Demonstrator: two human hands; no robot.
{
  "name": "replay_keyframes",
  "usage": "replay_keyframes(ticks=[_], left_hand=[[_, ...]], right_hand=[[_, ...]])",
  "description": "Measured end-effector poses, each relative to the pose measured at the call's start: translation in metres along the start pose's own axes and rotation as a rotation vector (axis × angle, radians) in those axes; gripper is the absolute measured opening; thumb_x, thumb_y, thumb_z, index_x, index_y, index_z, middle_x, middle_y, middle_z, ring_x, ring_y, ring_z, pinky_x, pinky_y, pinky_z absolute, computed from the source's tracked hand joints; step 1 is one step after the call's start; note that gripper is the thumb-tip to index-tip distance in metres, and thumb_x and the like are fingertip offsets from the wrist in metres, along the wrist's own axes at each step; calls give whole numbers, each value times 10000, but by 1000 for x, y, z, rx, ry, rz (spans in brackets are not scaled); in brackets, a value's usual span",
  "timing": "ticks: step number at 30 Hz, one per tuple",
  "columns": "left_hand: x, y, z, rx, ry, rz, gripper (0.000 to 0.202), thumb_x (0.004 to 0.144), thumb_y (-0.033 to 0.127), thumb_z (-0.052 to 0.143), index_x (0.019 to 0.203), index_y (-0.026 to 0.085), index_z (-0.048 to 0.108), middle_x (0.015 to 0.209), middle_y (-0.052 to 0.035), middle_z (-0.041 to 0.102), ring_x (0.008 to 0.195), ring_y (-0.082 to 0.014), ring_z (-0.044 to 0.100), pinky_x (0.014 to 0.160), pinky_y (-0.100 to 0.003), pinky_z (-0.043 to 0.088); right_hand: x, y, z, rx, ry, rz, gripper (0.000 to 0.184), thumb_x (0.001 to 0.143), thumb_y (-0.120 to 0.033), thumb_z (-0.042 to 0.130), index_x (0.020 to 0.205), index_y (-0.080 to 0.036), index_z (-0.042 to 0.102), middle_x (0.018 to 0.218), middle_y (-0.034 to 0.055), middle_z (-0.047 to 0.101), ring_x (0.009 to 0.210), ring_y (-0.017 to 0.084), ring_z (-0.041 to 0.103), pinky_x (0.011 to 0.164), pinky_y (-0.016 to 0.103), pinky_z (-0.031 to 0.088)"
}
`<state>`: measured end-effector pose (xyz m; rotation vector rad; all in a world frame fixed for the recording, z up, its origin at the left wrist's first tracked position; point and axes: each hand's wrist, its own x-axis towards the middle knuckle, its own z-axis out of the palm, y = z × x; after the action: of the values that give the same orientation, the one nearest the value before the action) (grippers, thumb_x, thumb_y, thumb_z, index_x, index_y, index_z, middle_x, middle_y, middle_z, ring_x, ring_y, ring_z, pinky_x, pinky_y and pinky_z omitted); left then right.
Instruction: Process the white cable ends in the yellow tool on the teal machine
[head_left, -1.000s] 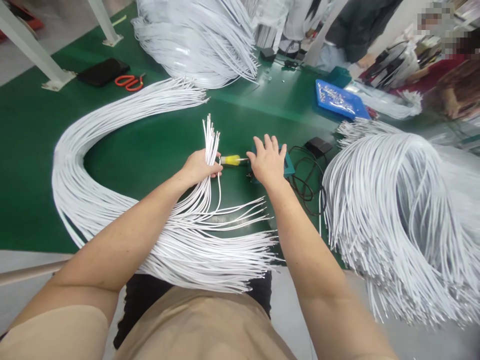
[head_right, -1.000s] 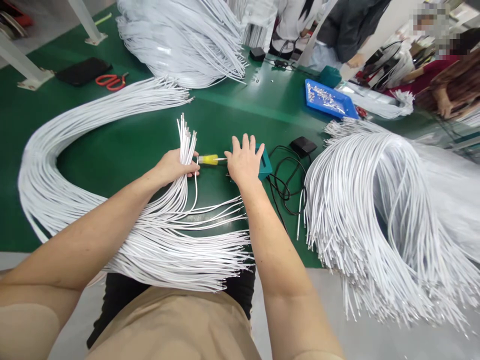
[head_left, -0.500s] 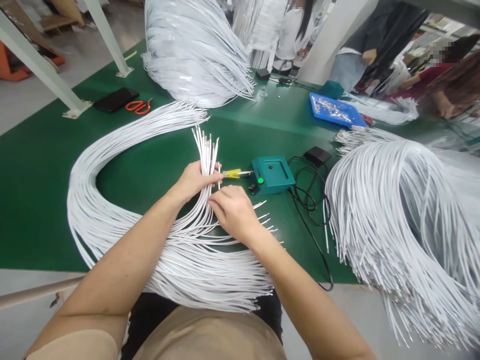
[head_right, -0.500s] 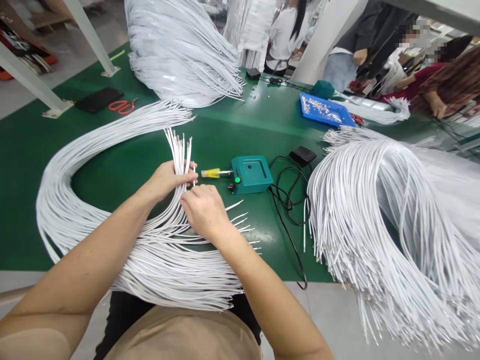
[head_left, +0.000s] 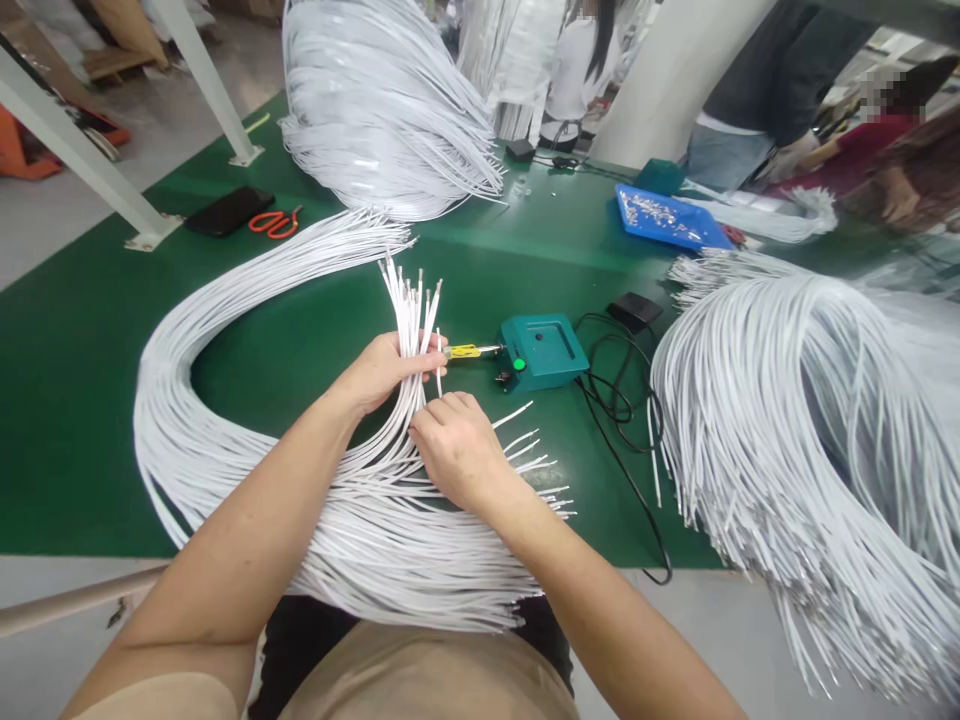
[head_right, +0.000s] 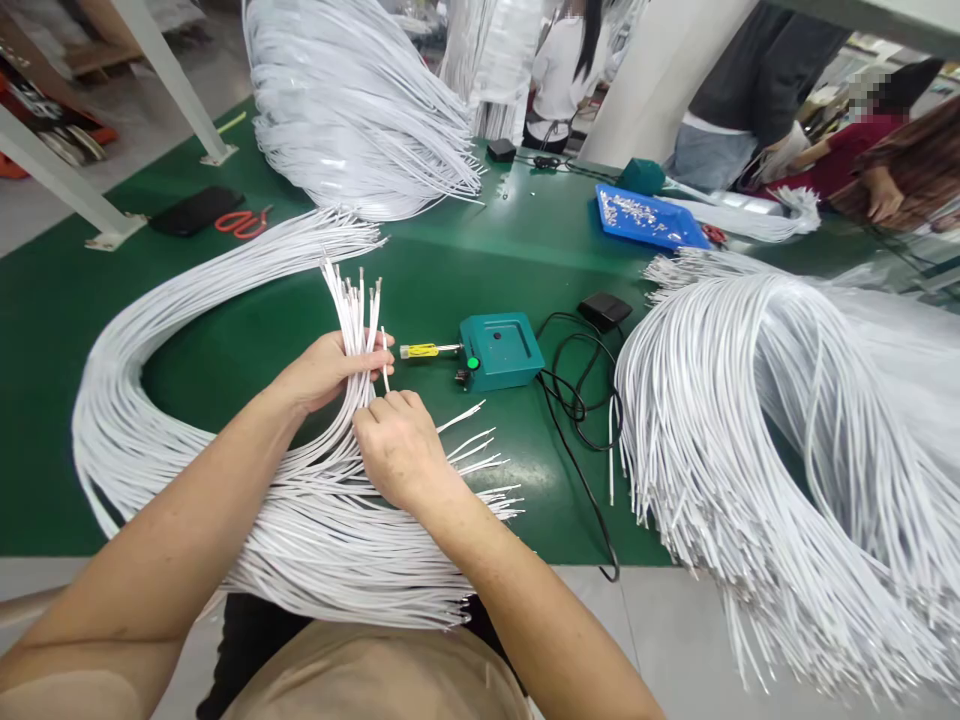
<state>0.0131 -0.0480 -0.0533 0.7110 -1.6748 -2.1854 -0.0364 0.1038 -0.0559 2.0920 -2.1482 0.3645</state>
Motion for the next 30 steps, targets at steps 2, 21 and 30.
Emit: replay_keyframes(ticks=[2, 21, 30], left_hand=[[0, 0, 0, -1, -7, -2, 394, 589, 273, 789, 933, 131, 659, 754, -23, 666, 631, -98, 602, 586, -209, 455], [-2, -8, 7, -8, -136, -83, 362, 611, 238, 766, 928, 130, 629, 720, -17, 633, 678, -131, 616, 676, -276, 484], [3, -16, 11, 103, -145, -4, 273, 603, 265, 756, 779, 150, 583, 684, -1, 619, 639, -133, 595, 651, -278, 463]], right_hand=[[-1, -1, 0, 1, -15, -1, 153, 859, -145, 437, 750, -158, 542, 767, 62, 570, 766, 192, 456, 757, 342, 305], [-66, -67, -15, 107, -468, 158, 175, 651, -70, 523, 806, -150, 542, 744, 79, 577, 648, 207, 533, 526, 314, 355], [6, 51, -35, 711, -20, 513, 207, 856, -365, 495, 818, -187, 593, 646, -10, 592, 535, 96, 502, 513, 230, 367]])
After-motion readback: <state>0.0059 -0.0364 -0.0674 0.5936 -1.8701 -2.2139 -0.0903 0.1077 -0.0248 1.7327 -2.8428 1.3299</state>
